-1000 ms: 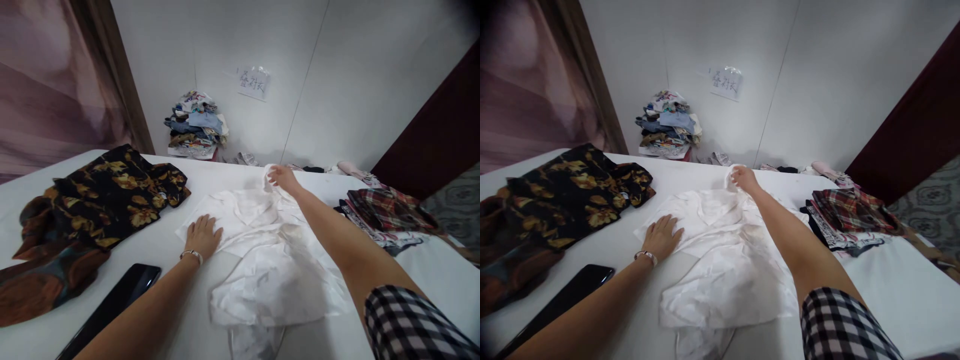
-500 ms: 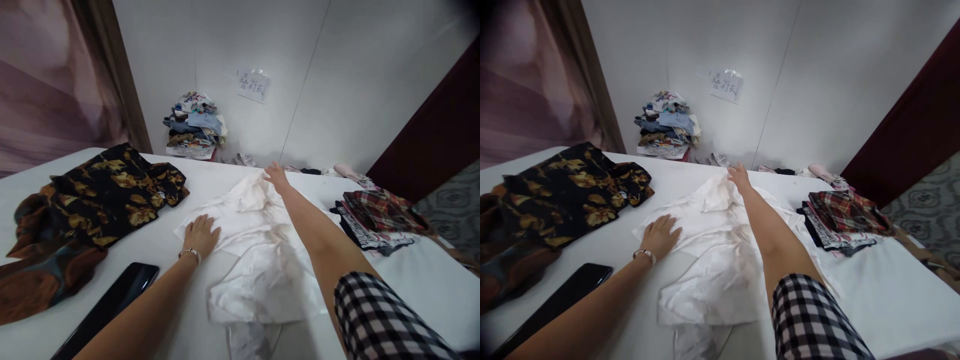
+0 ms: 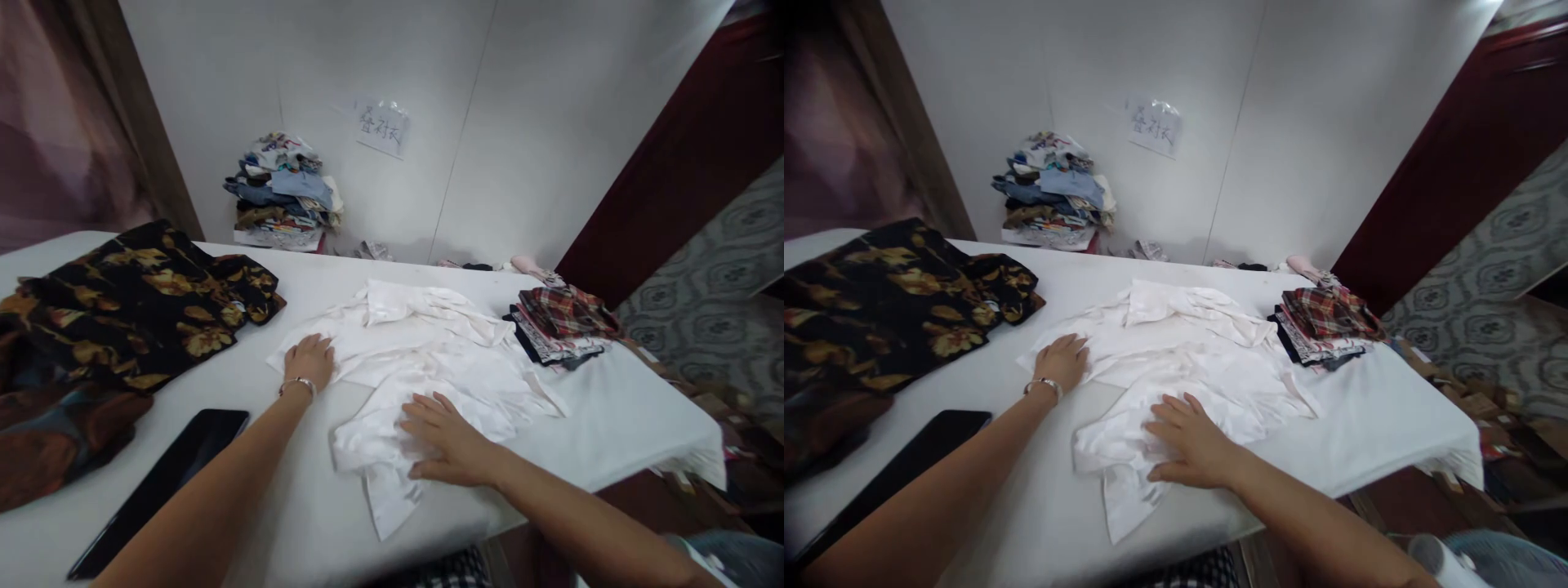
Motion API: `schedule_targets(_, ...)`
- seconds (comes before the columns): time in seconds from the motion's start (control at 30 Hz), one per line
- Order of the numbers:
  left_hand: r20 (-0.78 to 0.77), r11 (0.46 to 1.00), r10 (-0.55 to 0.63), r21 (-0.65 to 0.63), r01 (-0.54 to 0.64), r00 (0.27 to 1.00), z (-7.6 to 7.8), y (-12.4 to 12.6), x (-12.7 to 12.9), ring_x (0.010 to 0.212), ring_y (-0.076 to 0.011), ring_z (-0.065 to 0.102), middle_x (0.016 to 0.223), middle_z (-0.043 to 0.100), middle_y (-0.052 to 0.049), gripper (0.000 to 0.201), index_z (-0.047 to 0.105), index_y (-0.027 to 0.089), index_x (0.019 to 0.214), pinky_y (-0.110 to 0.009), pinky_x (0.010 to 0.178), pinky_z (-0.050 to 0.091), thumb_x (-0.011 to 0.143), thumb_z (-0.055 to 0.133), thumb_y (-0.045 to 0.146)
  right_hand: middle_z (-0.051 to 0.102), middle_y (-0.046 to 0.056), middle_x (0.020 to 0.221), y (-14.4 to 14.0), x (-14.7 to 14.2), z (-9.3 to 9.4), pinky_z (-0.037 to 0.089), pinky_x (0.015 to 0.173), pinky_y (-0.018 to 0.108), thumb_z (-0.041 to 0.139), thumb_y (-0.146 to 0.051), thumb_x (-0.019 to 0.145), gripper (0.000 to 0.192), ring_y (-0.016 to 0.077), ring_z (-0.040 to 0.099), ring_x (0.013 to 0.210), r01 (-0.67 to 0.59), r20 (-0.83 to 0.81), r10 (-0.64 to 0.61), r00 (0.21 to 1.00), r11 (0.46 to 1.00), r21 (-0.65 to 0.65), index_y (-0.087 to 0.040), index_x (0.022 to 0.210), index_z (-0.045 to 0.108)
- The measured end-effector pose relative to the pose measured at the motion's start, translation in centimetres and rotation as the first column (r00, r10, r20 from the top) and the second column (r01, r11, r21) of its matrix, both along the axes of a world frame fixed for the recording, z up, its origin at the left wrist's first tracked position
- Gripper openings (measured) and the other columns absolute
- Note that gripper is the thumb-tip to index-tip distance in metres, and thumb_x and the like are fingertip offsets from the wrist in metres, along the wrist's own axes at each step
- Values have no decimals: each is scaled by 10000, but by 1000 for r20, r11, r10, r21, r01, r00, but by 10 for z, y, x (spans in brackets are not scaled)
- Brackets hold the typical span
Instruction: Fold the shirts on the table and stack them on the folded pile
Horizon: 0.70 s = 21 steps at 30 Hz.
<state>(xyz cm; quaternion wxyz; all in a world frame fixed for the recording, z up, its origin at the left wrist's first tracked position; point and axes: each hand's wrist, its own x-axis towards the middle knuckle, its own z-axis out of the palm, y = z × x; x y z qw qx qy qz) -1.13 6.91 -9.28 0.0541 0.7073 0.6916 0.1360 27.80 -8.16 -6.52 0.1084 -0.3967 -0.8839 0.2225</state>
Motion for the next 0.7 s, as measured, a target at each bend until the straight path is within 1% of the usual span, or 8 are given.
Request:
schedule_targets(0.07, 1, 1000, 10, -5, -10, 1000, 3, -1, 1, 1380, -226, 366, 1463, 474, -85, 452, 579, 208, 1283, -426, 1140, 256, 950, 280, 275, 419, 105, 1492, -16, -6, -9, 147, 1161, 542, 575, -554, 857, 565, 296, 269, 1429, 9, 18, -10, 1000, 1000, 26, -270, 1344, 524)
schedule_targets(0.13, -4, 1000, 20, -23, -20, 1000, 8, -1, 2, 1378, -208, 375, 1451, 492, -78, 445, 600, 213, 1258, -393, 1139, 263, 944, 290, 260, 527, 109, 1398, -19, -9, -15, 253, 1128, 494, 508, -464, 911, 377, 275, 386, 1360, 36, -69, -34, 997, 999, 21, -243, 1193, 627)
schedule_targets(0.23, -21, 997, 29, -65, -30, 999, 20, -2, 1, 1301, -239, 474, 1357, 575, -127, 448, 637, 173, 1202, -388, 1064, 363, 932, 287, 253, 696, 81, 1044, -14, 3, -11, 451, 933, 390, 456, -435, 911, 312, 236, 610, 1037, 184, -290, -224, 930, 970, -159, -212, 940, 673)
schedule_targets(0.33, -41, 988, 39, -147, -45, 998, 35, -9, -5, 1088, -306, 624, 1163, 674, -191, 434, 682, 127, 1088, -413, 878, 480, 905, 313, 266, 656, 25, 760, -20, 38, 8, 482, 708, 314, 535, -544, 822, 357, 191, 602, 726, 336, -436, -542, 719, 819, -465, -201, 833, 633)
schedule_targets(0.4, -45, 979, 21, -201, -30, 999, 44, -19, -14, 958, -299, 669, 1092, 698, -188, 412, 704, 128, 1003, -387, 789, 500, 886, 338, 276, 624, 13, 711, -31, 70, 25, 461, 643, 290, 623, -580, 733, 383, 172, 569, 650, 341, -485, -663, 570, 728, -594, -204, 806, 613)
schedule_targets(0.53, -41, 965, -21, -263, 10, 999, 55, -45, -33, 900, -268, 678, 1029, 723, -137, 398, 722, 169, 875, -335, 750, 493, 872, 366, 347, 602, 27, 681, -61, 123, 53, 445, 580, 286, 698, -621, 622, 435, 172, 552, 589, 407, -513, -776, 367, 629, -662, -223, 765, 594)
schedule_targets(0.63, 25, 966, -31, -255, 36, 999, 57, -57, -45, 990, -256, 659, 1070, 727, -85, 480, 723, 219, 950, -320, 821, 481, 891, 327, 482, 584, 33, 645, -73, 141, 59, 430, 536, 287, 715, -642, 589, 453, 168, 535, 539, 441, -517, -792, 323, 610, -658, -230, 734, 599)
schedule_targets(0.7, 53, 975, -3, -220, 15, 999, 57, -57, -50, 1048, -249, 642, 1143, 709, -71, 545, 708, 233, 1038, -314, 861, 472, 897, 285, 546, 579, 32, 639, -73, 142, 56, 422, 528, 285, 719, -640, 603, 447, 163, 528, 531, 442, -481, -785, 390, 618, -650, -225, 729, 611)
